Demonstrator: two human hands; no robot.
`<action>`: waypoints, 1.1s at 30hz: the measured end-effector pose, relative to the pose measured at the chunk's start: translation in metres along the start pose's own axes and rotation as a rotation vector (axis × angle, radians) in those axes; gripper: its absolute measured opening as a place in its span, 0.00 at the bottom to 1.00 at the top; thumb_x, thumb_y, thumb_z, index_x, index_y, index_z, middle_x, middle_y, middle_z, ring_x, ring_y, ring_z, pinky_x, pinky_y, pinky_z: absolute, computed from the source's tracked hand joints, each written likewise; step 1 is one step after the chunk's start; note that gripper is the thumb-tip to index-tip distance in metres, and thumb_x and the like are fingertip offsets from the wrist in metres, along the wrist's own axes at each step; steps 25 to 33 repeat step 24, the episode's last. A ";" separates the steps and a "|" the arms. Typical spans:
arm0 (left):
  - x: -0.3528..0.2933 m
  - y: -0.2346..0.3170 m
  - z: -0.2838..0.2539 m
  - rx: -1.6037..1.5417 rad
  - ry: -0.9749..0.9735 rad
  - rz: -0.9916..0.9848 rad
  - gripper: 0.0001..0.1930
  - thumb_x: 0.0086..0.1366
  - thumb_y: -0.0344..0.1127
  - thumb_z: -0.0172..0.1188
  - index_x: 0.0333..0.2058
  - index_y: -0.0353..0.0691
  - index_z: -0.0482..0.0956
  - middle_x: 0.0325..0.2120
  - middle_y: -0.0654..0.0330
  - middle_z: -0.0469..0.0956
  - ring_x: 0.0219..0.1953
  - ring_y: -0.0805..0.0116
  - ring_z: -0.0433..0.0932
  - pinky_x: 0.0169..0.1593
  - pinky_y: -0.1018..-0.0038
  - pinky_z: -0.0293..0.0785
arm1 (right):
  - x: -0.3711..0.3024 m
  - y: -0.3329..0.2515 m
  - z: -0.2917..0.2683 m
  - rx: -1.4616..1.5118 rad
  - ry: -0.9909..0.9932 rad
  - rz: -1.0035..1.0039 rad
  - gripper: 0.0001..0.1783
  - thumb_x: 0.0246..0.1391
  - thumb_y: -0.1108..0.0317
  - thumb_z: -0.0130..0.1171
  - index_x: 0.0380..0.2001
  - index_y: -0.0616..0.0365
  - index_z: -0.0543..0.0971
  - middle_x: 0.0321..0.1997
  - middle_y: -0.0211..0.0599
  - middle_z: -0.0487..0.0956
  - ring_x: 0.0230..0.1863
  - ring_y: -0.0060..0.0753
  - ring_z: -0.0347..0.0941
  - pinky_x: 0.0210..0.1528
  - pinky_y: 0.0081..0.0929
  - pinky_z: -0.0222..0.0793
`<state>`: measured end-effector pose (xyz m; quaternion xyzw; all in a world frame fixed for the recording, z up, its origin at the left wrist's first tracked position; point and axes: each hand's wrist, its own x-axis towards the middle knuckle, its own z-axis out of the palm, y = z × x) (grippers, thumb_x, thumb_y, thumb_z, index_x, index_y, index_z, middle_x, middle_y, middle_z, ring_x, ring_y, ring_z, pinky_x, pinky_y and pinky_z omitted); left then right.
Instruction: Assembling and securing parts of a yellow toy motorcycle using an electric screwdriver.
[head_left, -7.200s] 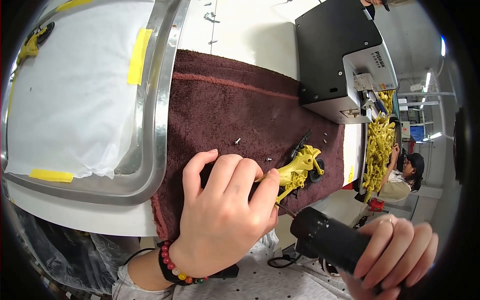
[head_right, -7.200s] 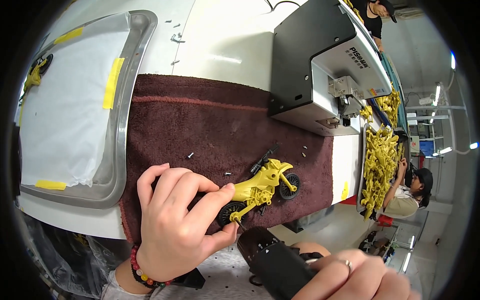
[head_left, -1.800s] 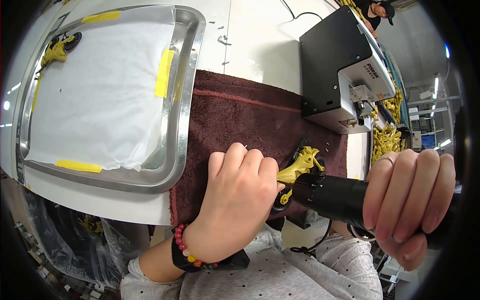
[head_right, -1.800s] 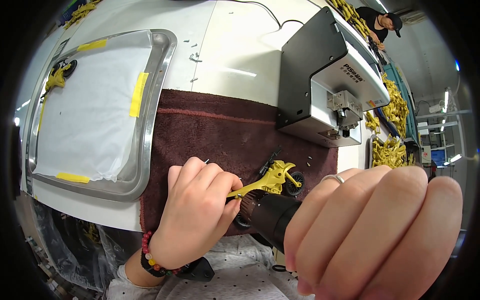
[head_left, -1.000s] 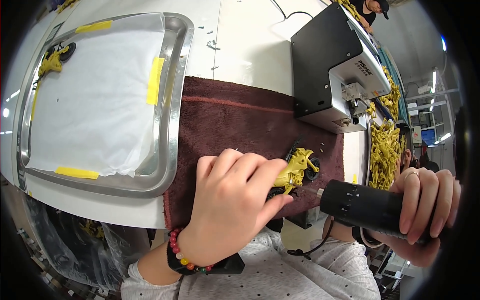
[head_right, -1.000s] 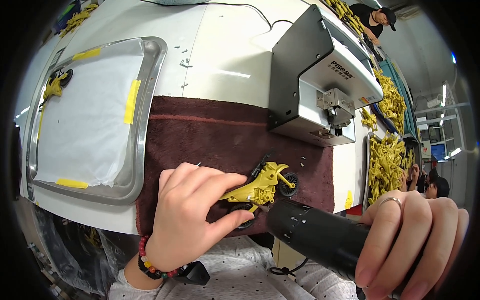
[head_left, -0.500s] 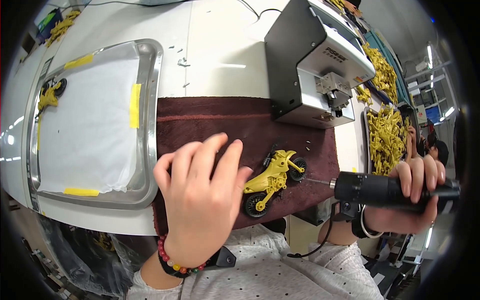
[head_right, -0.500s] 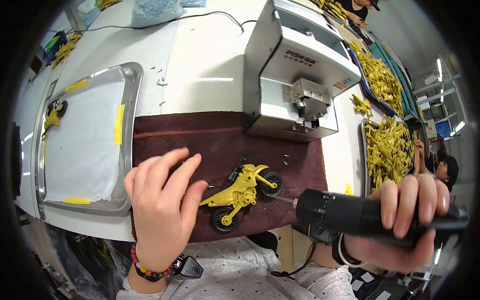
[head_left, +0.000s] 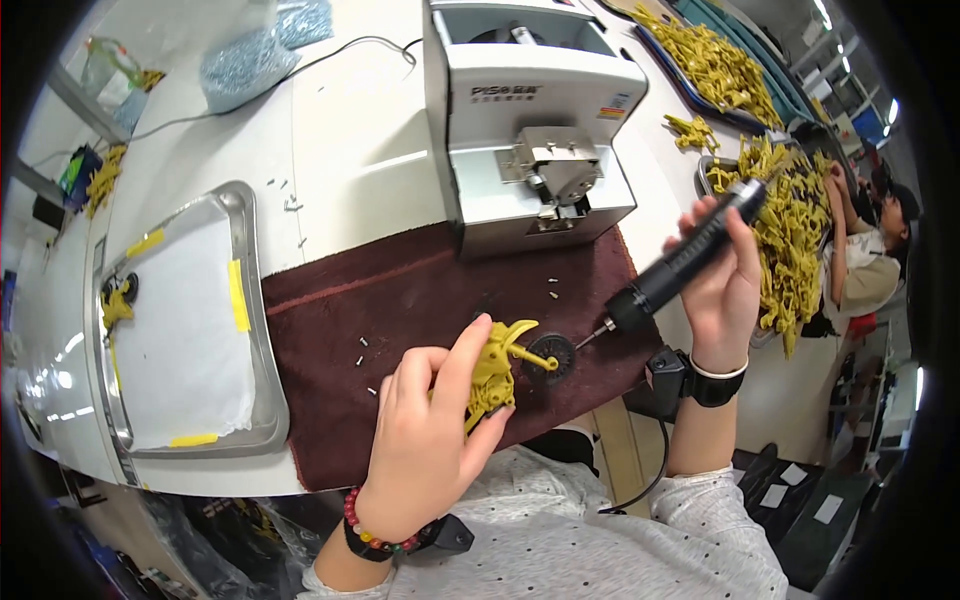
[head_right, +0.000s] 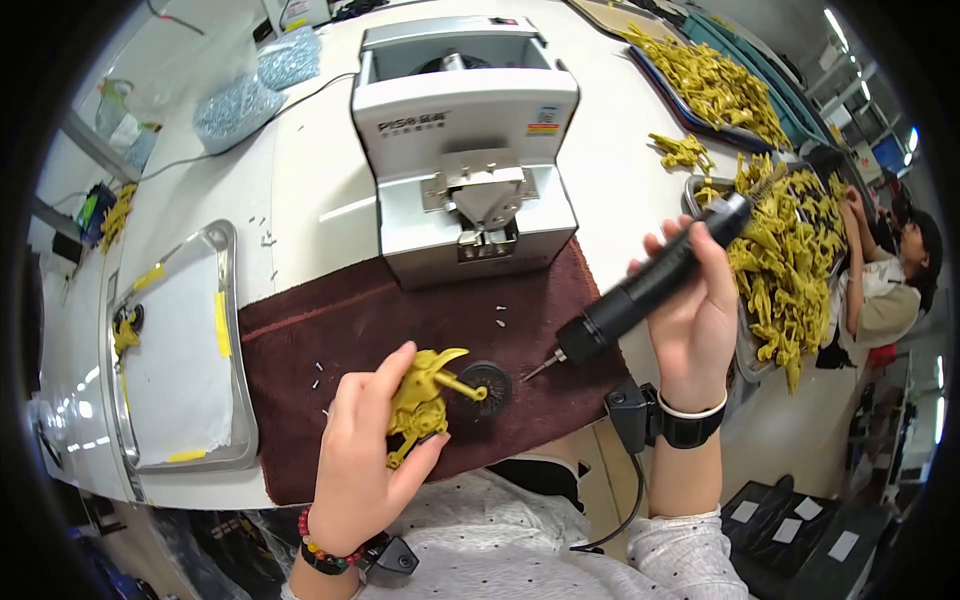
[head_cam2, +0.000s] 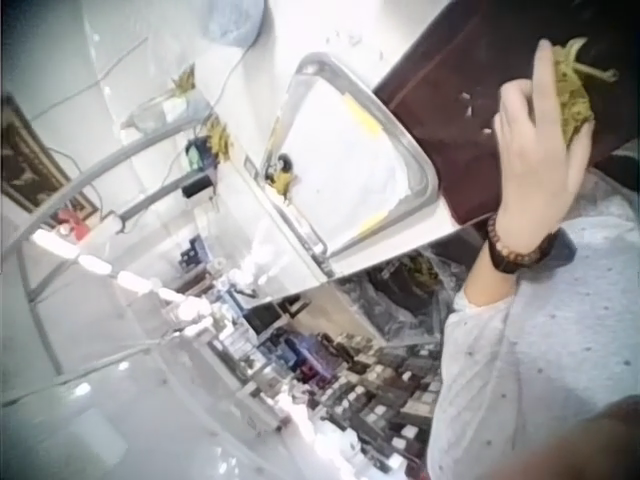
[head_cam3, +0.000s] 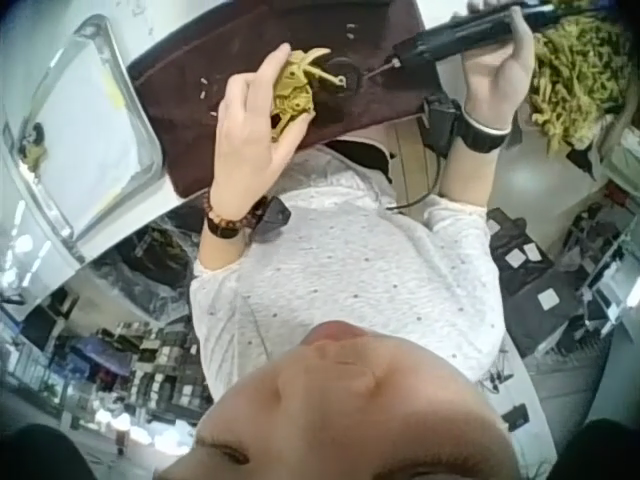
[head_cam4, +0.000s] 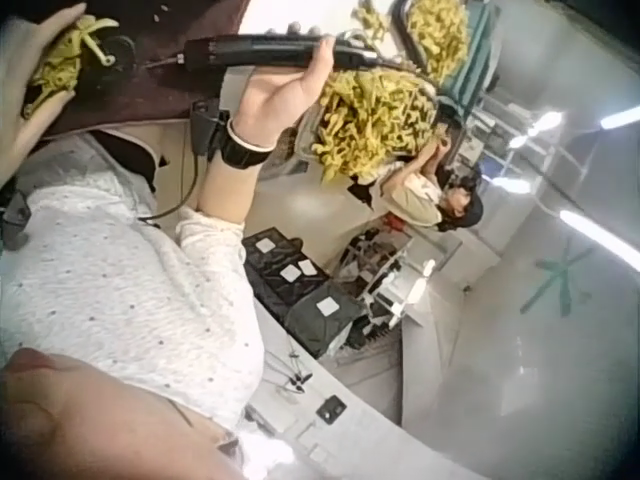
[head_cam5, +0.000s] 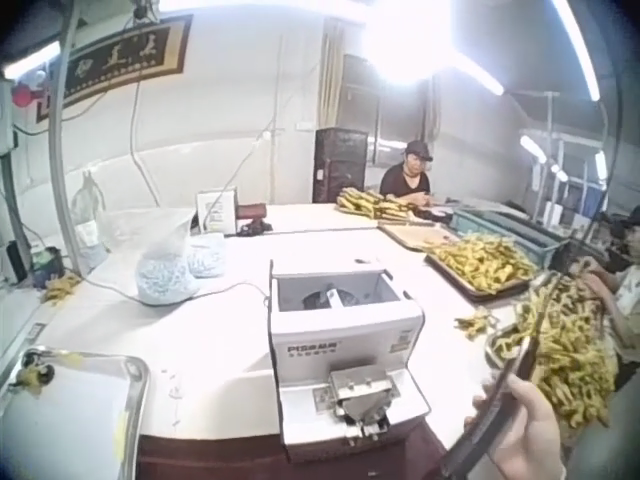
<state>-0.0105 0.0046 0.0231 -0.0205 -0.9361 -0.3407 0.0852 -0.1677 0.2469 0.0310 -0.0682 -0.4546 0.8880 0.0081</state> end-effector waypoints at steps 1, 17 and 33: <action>-0.001 0.002 -0.003 -0.168 -0.014 0.003 0.35 0.49 0.28 0.67 0.58 0.42 0.67 0.38 0.55 0.69 0.39 0.61 0.70 0.44 0.69 0.66 | 0.001 -0.001 -0.004 -0.071 -0.017 0.042 0.12 0.58 0.67 0.55 0.45 0.56 0.73 0.40 0.30 0.76 0.41 0.26 0.72 0.45 0.31 0.67; -0.005 0.001 0.020 -0.593 -0.073 0.252 0.32 0.53 0.23 0.67 0.49 0.44 0.53 0.40 0.53 0.66 0.39 0.63 0.69 0.41 0.68 0.67 | -0.096 0.011 0.054 -0.843 -0.932 -0.150 0.23 0.57 0.71 0.55 0.56 0.65 0.68 0.42 0.40 0.78 0.28 0.20 0.75 0.32 0.17 0.73; -0.010 -0.007 0.025 -0.842 -0.069 0.276 0.28 0.54 0.27 0.68 0.44 0.47 0.57 0.44 0.54 0.60 0.40 0.67 0.69 0.43 0.70 0.68 | -0.114 0.040 0.045 -0.512 -0.702 -0.109 0.15 0.63 0.72 0.46 0.50 0.66 0.74 0.29 0.33 0.80 0.27 0.16 0.76 0.30 0.15 0.71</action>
